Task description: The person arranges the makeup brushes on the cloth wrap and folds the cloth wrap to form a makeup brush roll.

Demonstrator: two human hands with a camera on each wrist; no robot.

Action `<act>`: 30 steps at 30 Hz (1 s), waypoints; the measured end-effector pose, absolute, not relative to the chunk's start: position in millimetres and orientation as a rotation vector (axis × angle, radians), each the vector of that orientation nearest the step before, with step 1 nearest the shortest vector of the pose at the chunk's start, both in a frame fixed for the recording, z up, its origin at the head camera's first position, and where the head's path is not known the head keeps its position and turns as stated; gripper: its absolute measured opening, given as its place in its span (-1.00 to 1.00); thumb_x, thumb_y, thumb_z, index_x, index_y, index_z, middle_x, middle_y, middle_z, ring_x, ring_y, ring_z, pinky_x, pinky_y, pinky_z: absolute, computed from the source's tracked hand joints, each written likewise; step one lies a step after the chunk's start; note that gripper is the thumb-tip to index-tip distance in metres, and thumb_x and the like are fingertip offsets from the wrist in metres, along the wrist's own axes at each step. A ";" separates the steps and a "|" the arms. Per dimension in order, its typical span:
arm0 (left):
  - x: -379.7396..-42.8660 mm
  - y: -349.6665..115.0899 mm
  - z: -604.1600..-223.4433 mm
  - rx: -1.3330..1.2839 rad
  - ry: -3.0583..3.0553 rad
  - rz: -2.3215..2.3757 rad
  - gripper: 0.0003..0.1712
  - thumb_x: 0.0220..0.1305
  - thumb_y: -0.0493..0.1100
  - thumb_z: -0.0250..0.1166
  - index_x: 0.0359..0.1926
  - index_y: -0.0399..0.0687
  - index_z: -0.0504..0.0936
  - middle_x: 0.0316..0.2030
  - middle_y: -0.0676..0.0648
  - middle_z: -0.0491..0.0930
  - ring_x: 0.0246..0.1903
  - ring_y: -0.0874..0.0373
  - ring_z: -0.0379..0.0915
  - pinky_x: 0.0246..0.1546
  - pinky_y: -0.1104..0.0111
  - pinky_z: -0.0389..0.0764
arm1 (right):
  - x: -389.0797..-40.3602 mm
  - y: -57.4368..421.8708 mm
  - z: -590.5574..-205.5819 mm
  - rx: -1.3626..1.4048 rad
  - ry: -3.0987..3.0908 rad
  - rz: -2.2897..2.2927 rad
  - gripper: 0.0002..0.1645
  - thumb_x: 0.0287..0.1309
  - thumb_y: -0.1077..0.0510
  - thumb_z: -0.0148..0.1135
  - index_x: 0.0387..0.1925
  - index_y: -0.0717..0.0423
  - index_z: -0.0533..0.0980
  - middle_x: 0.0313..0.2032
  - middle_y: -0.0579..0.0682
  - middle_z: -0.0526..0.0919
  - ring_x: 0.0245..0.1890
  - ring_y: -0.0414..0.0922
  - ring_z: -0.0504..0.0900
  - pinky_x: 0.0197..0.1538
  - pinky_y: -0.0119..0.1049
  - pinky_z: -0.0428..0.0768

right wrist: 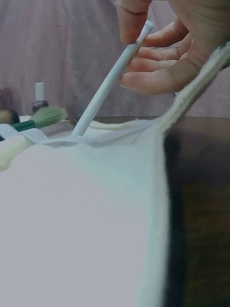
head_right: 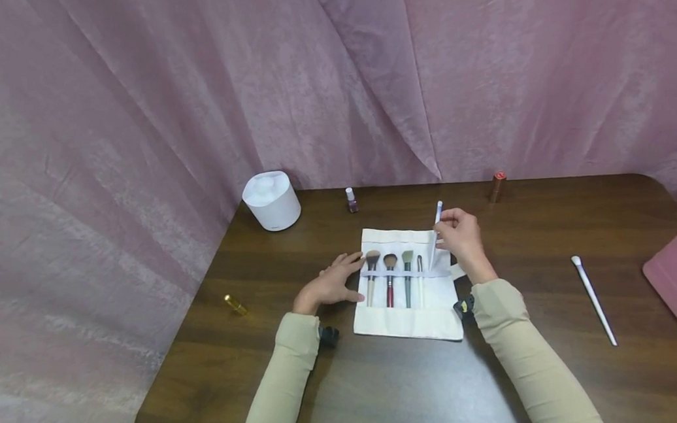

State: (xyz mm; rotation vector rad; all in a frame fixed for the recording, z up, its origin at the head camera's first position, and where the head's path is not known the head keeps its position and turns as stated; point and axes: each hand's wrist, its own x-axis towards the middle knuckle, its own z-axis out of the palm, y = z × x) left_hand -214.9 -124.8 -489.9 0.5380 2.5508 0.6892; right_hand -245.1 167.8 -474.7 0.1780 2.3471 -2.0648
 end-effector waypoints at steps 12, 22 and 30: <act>-213.3 -123.7 -489.8 0.531 2.558 0.682 -0.04 0.28 -0.11 0.45 0.57 -0.06 0.16 0.59 -0.03 -0.05 0.57 -0.08 -0.35 0.41 -0.24 -0.10 | -242.8 165.5 -478.7 0.043 2.342 -1.742 -0.59 0.30 0.33 0.07 0.12 0.51 0.36 -0.32 0.15 0.58 -0.41 -0.15 0.59 -0.29 -0.25 0.70; -212.0 -123.7 -488.1 0.522 2.553 0.687 -0.05 0.28 -0.12 0.45 0.57 -0.06 0.16 0.59 -0.04 -0.05 0.57 -0.09 -0.36 0.41 -0.25 -0.12 | -232.7 159.5 -473.2 0.099 2.476 -1.447 -0.69 0.24 0.29 0.13 -0.04 0.43 0.46 -0.59 0.04 0.54 -0.60 -0.17 0.53 -0.47 -0.33 0.57; -212.5 -122.6 -487.2 0.519 2.555 0.686 -0.05 0.28 -0.12 0.45 0.57 -0.06 0.16 0.59 -0.03 -0.05 0.57 -0.09 -0.35 0.41 -0.26 -0.11 | -225.9 154.0 -470.1 0.064 2.632 -1.242 -0.82 0.17 0.29 0.18 -0.27 0.37 0.58 -0.63 0.00 0.59 -0.58 -0.17 0.53 -0.49 -0.32 0.50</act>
